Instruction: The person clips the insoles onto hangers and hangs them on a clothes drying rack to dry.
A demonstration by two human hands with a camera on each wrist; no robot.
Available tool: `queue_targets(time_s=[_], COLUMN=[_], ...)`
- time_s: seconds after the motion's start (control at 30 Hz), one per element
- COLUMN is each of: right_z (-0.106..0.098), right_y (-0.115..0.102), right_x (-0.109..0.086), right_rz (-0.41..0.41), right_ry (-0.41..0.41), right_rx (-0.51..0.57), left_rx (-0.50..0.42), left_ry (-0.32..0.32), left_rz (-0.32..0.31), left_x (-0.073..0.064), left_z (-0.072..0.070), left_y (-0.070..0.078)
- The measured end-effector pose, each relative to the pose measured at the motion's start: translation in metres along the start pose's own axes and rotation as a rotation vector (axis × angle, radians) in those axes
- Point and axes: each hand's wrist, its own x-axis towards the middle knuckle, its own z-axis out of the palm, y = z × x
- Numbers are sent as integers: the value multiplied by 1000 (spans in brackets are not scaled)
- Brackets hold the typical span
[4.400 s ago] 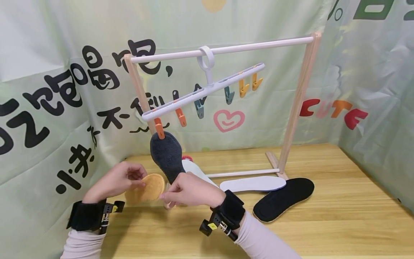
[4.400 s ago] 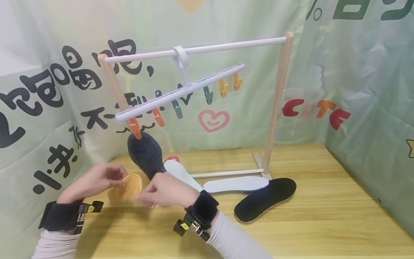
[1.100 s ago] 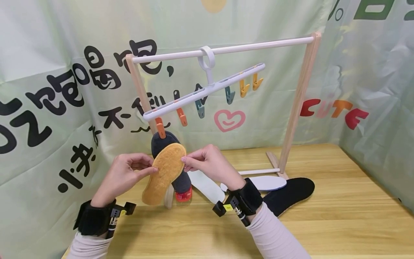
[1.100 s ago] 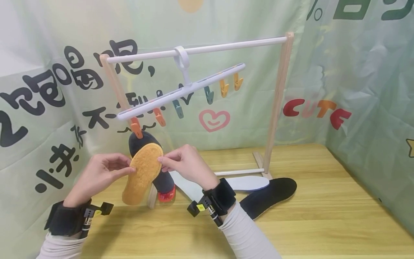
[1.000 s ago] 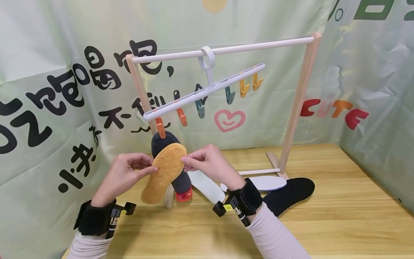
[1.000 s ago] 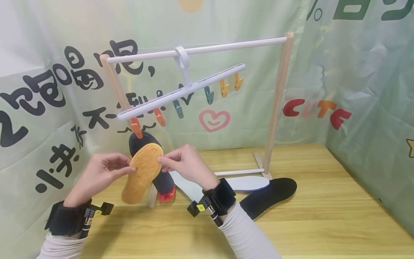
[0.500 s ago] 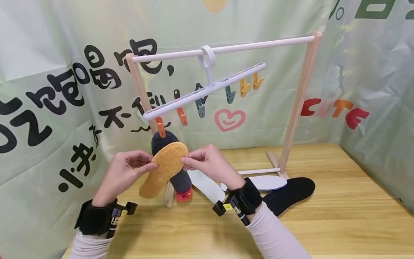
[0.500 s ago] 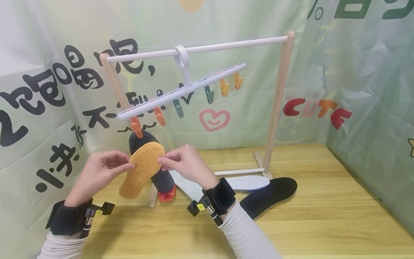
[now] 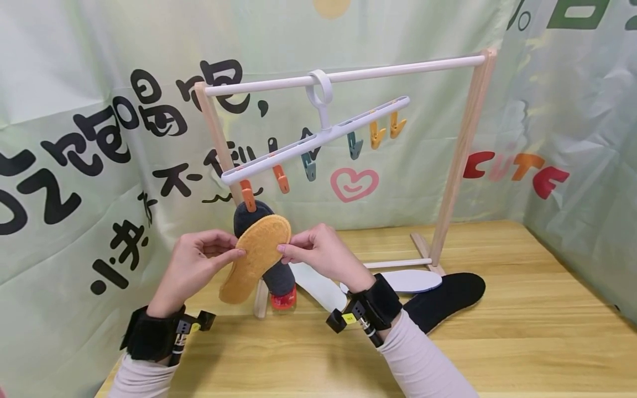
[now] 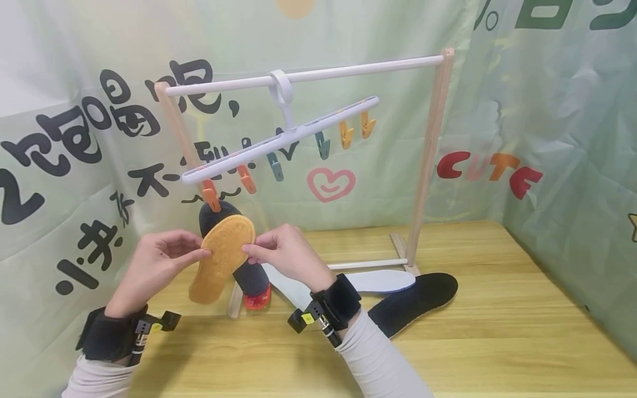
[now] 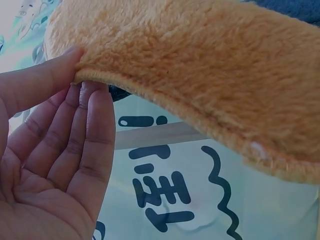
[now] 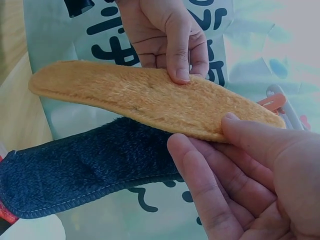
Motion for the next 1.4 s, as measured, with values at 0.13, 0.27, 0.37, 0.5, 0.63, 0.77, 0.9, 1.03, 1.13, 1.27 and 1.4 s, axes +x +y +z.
queue_targets(time_s=[0.13, 0.27, 0.37, 0.5, 0.63, 0.77, 0.9, 1.03, 1.13, 1.27, 1.4], right_z=[1, 3, 3, 3, 4, 4, 5, 4, 3, 1, -1], right_y=[3, 4, 3, 3, 3, 4, 6, 8, 9, 9, 8], right_x=[1, 2, 2, 2, 2, 2, 2, 2, 2, 3, 2], right_rz=[0, 3, 7, 10, 0, 2, -1, -2, 3, 11, 22], right_ry=[-4, -15, -19, -19, -24, -33, -48, -49, -41, -23, -7], right_rx=[10, 18, 18, 18, 16, 22, 33, 20, 10, 4, 3], left_rx=[-13, -25, -23, -27, -46, -85, -126, -151, -149, -121, -99], left_ry=[9, 18, 25, 35, 47, 58, 68, 53, 23, -19, -46], left_rz=[-6, -3, 1, 4, 8, 13, 20, 23, 8, -11, -25], left_x=[-1, -1, 0, 0, 0, 0, 1, 3, 3, 3, 3], left_z=[1, 3, 4, 4, 5, 6, 8, 10, 10, 11, 11], left_y=[2, 3, 1, 1, 3, 4, 4, 2, 1, 0, 0])
